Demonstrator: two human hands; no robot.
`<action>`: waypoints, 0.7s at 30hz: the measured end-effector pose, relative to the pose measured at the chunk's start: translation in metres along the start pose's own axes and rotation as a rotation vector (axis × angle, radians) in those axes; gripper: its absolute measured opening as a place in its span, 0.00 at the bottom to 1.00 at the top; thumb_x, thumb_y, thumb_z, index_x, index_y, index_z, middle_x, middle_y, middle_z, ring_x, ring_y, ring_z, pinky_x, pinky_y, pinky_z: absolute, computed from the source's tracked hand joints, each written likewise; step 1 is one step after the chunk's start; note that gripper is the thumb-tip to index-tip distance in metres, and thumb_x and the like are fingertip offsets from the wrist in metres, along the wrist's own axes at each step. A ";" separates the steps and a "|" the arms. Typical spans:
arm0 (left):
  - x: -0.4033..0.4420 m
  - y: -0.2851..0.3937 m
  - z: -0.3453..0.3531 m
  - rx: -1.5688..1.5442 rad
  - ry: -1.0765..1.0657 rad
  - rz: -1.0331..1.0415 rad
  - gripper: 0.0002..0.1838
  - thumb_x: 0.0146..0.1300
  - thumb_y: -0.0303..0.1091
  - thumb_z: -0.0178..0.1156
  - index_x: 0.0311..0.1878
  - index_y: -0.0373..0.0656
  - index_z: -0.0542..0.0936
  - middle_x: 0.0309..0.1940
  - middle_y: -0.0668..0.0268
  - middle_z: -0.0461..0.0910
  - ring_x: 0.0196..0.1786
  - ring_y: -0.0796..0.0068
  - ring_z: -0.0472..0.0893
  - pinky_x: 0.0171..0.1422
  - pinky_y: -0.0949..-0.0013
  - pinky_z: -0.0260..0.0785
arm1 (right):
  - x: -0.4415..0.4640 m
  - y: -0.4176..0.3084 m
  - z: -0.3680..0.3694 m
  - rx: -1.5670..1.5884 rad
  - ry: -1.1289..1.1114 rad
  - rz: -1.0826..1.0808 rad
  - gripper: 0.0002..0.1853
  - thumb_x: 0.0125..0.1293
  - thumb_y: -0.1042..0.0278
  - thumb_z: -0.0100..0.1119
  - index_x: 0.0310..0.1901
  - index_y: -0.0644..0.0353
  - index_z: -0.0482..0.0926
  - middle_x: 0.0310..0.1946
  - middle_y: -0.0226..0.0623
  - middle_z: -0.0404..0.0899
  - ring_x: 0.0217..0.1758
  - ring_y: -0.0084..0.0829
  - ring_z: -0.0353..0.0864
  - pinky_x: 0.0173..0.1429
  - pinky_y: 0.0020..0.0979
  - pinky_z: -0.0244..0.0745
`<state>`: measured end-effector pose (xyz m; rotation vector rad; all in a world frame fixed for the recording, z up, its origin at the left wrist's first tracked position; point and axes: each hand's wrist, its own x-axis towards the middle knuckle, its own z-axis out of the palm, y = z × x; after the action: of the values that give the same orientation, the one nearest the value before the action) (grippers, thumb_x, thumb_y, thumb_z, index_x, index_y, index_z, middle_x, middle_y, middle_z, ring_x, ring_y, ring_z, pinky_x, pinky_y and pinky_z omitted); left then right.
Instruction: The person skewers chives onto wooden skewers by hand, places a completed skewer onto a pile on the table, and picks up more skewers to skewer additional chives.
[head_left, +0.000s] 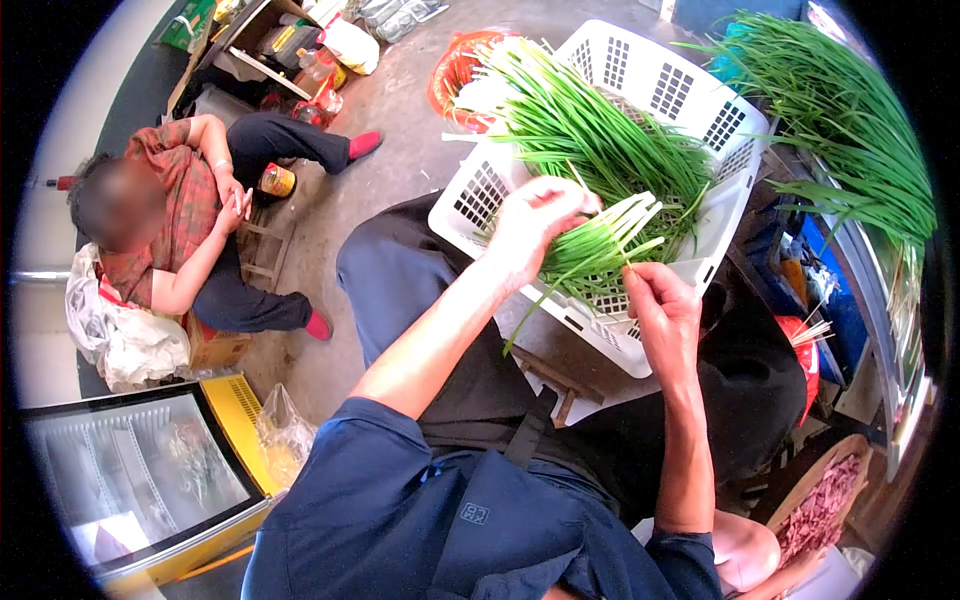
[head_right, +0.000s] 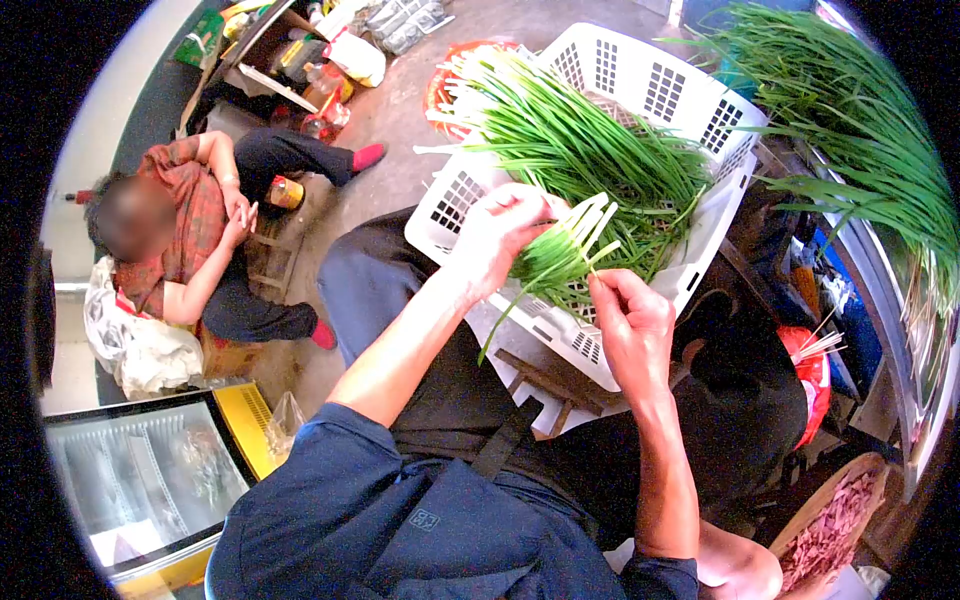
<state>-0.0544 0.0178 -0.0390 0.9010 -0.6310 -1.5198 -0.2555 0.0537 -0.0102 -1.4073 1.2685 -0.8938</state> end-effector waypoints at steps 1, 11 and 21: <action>0.007 -0.003 -0.010 -0.026 0.149 0.012 0.06 0.65 0.31 0.61 0.42 0.41 0.77 0.40 0.61 0.82 0.46 0.65 0.81 0.55 0.59 0.74 | 0.001 -0.001 0.000 -0.011 0.011 -0.018 0.06 0.66 0.72 0.61 0.38 0.65 0.82 0.18 0.25 0.74 0.22 0.14 0.69 0.27 0.22 0.65; 0.042 -0.003 -0.050 -0.103 0.617 0.152 0.04 0.68 0.33 0.60 0.40 0.47 0.76 0.28 0.69 0.79 0.29 0.75 0.79 0.33 0.70 0.72 | 0.000 0.004 0.000 -0.059 0.005 -0.073 0.06 0.67 0.72 0.60 0.38 0.65 0.82 0.18 0.26 0.73 0.23 0.14 0.68 0.28 0.23 0.65; 0.017 0.035 -0.026 0.110 0.458 0.707 0.04 0.70 0.30 0.56 0.39 0.41 0.74 0.39 0.60 0.82 0.38 0.70 0.82 0.49 0.66 0.74 | -0.002 -0.003 -0.004 -0.072 0.014 -0.082 0.05 0.67 0.73 0.60 0.38 0.65 0.82 0.19 0.26 0.74 0.24 0.14 0.69 0.28 0.23 0.66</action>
<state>-0.0130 -0.0013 -0.0278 0.9353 -0.6074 -0.6258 -0.2590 0.0547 -0.0061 -1.5211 1.2721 -0.9232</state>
